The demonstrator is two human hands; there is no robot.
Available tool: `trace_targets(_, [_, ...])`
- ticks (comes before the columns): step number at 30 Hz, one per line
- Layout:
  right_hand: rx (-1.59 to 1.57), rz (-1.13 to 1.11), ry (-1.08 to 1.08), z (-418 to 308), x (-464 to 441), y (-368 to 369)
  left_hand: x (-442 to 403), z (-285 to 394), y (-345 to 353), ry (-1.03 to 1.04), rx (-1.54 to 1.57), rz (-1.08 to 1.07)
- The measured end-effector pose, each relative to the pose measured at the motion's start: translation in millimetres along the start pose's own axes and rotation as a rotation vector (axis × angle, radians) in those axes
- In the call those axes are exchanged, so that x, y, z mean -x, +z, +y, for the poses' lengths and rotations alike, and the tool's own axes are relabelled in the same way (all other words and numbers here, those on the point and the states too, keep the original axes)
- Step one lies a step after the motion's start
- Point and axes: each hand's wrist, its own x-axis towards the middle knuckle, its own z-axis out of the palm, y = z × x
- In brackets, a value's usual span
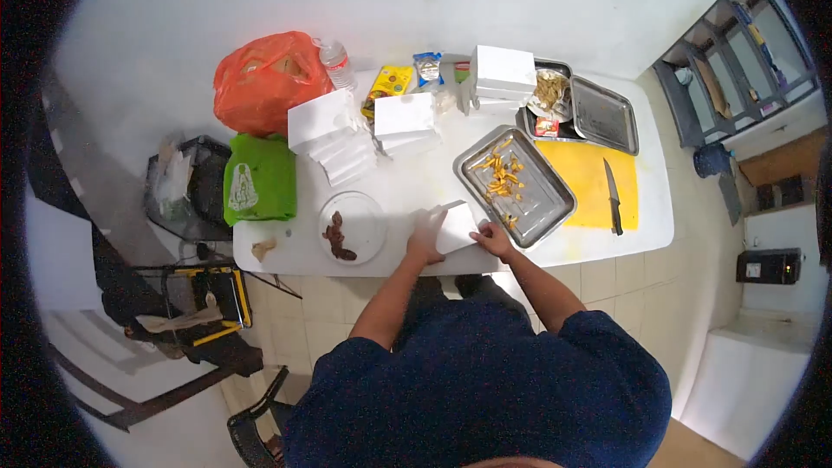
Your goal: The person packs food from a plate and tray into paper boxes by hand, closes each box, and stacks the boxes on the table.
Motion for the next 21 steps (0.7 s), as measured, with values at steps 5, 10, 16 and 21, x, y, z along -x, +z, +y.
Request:
trace_targets(5, [-0.115,0.074,0.026,7,-1,4,-2,-16,0,0.093,0.006,0.024])
trace_targets(10, [-0.147,0.196,0.054,10,1,12,-3,-26,-6,0.123,0.01,-0.029])
trace_targets(16, [-0.09,0.328,0.011,3,8,27,-6,-38,-2,0.172,0.025,-0.04])
trace_targets(21, [-0.114,0.417,-0.014,22,-1,39,-4,-38,-1,0.168,0.06,-0.049])
